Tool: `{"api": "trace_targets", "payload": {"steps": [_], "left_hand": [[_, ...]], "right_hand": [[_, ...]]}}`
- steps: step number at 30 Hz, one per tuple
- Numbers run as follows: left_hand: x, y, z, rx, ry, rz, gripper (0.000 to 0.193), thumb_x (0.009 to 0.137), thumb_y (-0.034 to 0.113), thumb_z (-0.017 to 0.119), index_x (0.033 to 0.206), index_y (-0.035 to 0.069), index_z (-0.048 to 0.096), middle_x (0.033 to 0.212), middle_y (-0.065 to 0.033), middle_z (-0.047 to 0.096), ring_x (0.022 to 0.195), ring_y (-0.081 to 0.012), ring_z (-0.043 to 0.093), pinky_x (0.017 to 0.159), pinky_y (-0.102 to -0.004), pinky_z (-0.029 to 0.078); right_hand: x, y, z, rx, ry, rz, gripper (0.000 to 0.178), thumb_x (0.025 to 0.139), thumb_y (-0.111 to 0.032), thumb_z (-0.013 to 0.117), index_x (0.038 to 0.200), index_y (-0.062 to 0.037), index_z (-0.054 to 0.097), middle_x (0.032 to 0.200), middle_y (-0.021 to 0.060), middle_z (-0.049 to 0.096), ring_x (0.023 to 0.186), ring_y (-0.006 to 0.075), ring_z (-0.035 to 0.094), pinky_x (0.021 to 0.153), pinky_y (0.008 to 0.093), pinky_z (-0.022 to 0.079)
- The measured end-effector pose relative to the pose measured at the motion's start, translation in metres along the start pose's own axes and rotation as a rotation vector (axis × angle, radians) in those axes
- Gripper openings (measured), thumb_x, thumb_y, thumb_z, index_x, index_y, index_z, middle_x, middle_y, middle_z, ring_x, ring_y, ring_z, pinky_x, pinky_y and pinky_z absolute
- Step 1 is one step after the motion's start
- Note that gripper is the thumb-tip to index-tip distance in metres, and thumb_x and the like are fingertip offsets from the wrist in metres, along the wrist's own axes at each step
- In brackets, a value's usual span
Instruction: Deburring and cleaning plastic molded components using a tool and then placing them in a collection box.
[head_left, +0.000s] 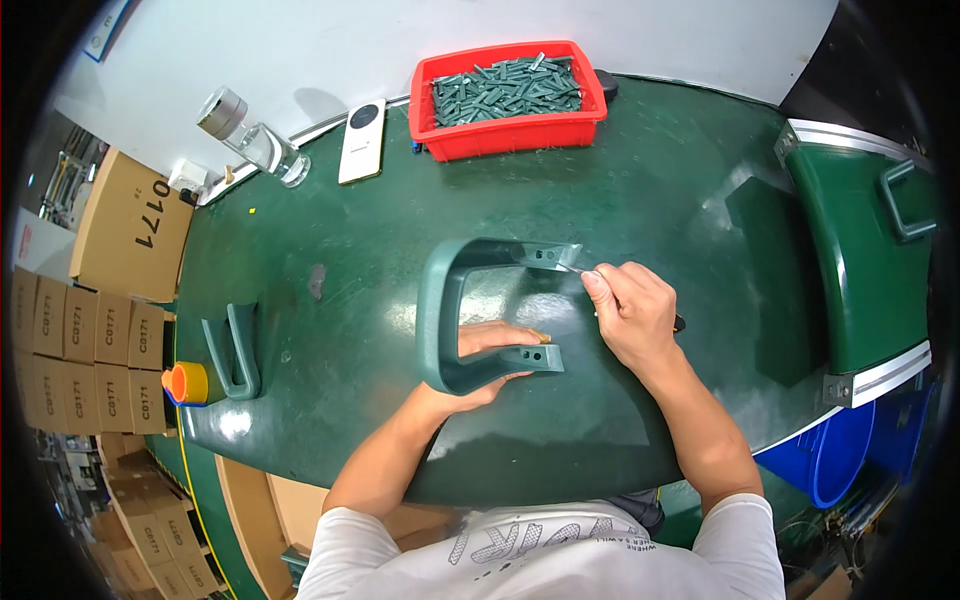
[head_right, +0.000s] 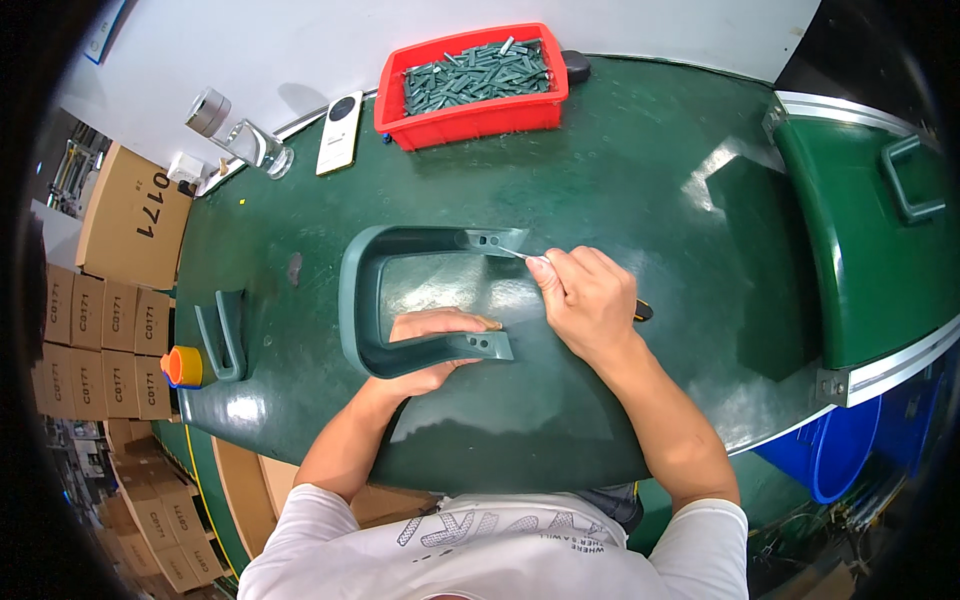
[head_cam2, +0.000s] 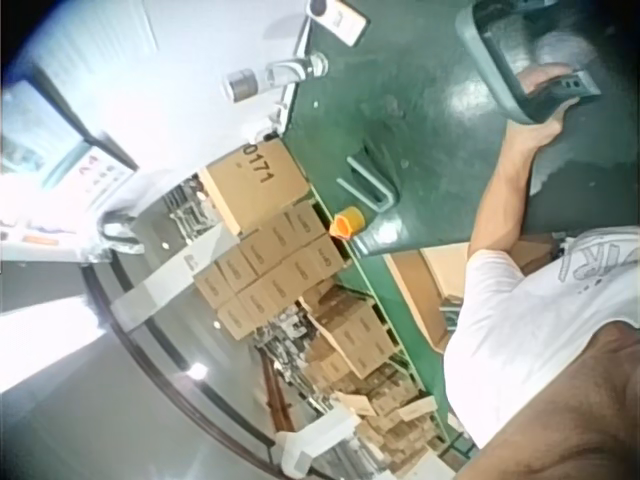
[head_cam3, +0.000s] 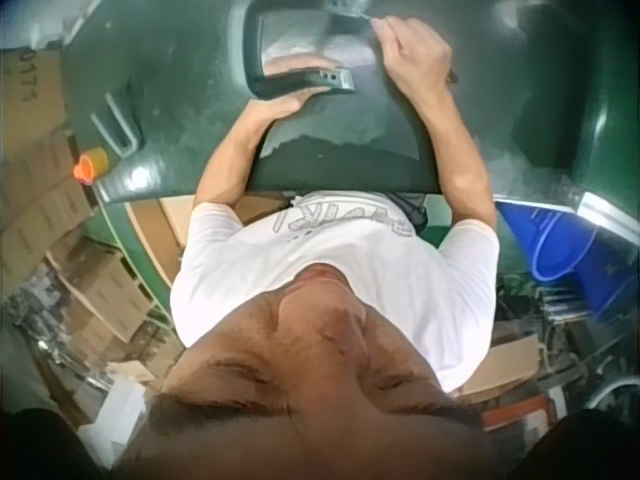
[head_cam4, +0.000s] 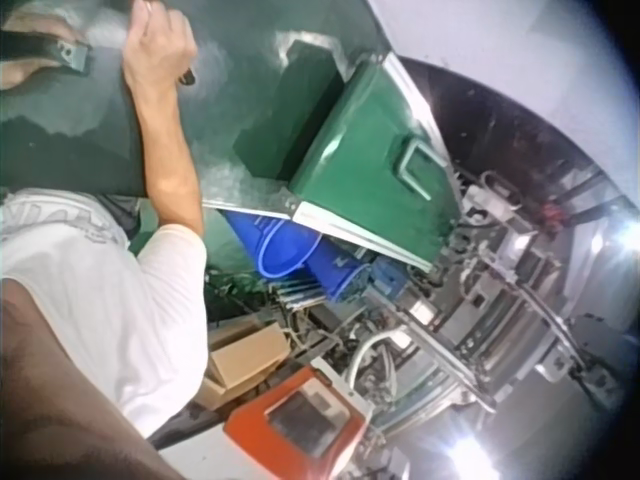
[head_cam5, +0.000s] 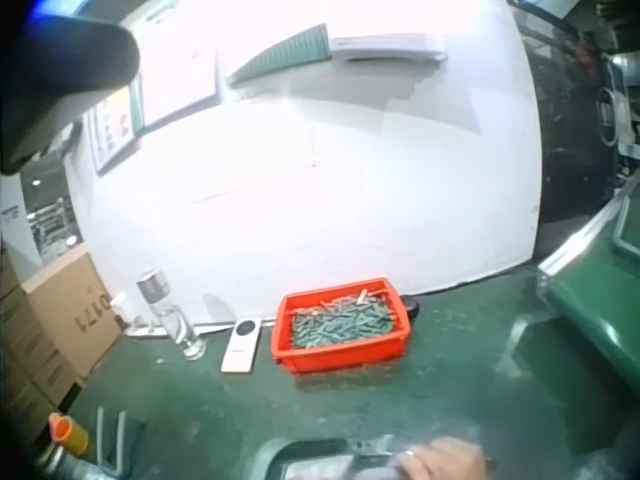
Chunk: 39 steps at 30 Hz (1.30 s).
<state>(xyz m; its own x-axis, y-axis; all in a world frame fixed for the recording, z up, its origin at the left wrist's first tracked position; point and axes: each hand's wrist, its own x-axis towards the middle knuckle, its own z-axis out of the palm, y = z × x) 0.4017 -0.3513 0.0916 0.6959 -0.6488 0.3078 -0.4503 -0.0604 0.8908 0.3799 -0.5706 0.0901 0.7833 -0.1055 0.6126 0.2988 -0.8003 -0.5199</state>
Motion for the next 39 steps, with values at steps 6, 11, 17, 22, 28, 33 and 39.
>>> {"api": "trace_targets", "payload": {"steps": [6, 11, 17, 22, 28, 33, 39], "left_hand": [[-0.004, -0.004, 0.0, -0.114, 0.023, -0.061, 0.032, 0.068, -0.003, 0.076, 0.098, 0.0, 0.064, 0.099, -0.0138, 0.069, 0.088, -0.0232, 0.067, 0.075, -0.0318, 0.054], [-0.011, -0.011, -0.002, -0.527, 0.202, -0.135, 0.036, 0.068, 0.003, 0.08, 0.097, 0.004, 0.058, 0.097, -0.021, 0.067, 0.087, -0.0256, 0.067, 0.073, -0.0372, 0.055], [-0.011, -0.018, -0.006, -0.629, 0.217, -0.024, 0.032, 0.07, -0.003, 0.076, 0.095, 0.002, 0.056, 0.102, -0.0238, 0.065, 0.095, -0.0284, 0.066, 0.078, -0.0375, 0.056], [-0.01, -0.02, -0.007, -0.701, 0.201, 0.033, 0.032, 0.07, -0.003, 0.076, 0.096, 0.003, 0.057, 0.106, -0.0258, 0.063, 0.096, -0.0317, 0.065, 0.079, -0.0405, 0.055], [-0.01, -0.019, -0.008, -0.717, 0.18, 0.038, 0.033, 0.071, -0.003, 0.075, 0.099, 0.004, 0.058, 0.107, -0.0263, 0.062, 0.096, -0.0328, 0.065, 0.081, -0.0421, 0.055], [-0.01, -0.019, -0.008, -0.739, 0.179, 0.035, 0.033, 0.071, -0.003, 0.074, 0.099, 0.004, 0.057, 0.108, -0.0269, 0.062, 0.097, -0.0333, 0.065, 0.081, -0.0423, 0.055], [-0.009, -0.019, -0.009, -0.705, 0.17, 0.044, 0.033, 0.071, -0.002, 0.075, 0.098, 0.003, 0.057, 0.107, -0.027, 0.062, 0.096, -0.033, 0.065, 0.081, -0.0419, 0.055]], "right_hand": [[0.001, 0.0, -0.001, 0.018, 0.014, -0.058, 0.014, 0.079, -0.016, 0.069, 0.075, -0.0036, 0.064, 0.056, 0.0059, 0.051, 0.05, 0.022, 0.05, 0.045, 0.0332, 0.039], [0.001, -0.011, -0.009, 0.297, -0.073, -0.203, 0.012, 0.077, -0.011, 0.07, 0.075, -0.0018, 0.063, 0.058, 0.0067, 0.052, 0.049, 0.0213, 0.05, 0.044, 0.0322, 0.038], [-0.003, -0.025, -0.011, 0.562, -0.294, -0.199, 0.018, 0.081, -0.016, 0.066, 0.073, -0.0001, 0.064, 0.055, 0.0071, 0.051, 0.047, 0.0201, 0.049, 0.045, 0.0314, 0.038], [-0.004, -0.026, -0.012, 0.581, -0.334, -0.174, 0.017, 0.079, -0.018, 0.07, 0.072, -0.0028, 0.064, 0.054, 0.0058, 0.049, 0.047, 0.0206, 0.049, 0.045, 0.032, 0.038], [-0.005, -0.028, -0.012, 0.588, -0.357, -0.177, 0.017, 0.079, -0.018, 0.07, 0.072, -0.0029, 0.065, 0.054, 0.0059, 0.049, 0.046, 0.0207, 0.049, 0.045, 0.0323, 0.037], [-0.004, -0.028, -0.012, 0.564, -0.361, -0.189, 0.018, 0.079, -0.018, 0.07, 0.072, -0.0031, 0.065, 0.053, 0.0059, 0.049, 0.047, 0.0209, 0.049, 0.045, 0.0323, 0.037], [-0.004, -0.028, -0.012, 0.559, -0.364, -0.175, 0.02, 0.08, -0.02, 0.069, 0.071, -0.0033, 0.064, 0.053, 0.0059, 0.048, 0.047, 0.0212, 0.049, 0.045, 0.0326, 0.038]]}}
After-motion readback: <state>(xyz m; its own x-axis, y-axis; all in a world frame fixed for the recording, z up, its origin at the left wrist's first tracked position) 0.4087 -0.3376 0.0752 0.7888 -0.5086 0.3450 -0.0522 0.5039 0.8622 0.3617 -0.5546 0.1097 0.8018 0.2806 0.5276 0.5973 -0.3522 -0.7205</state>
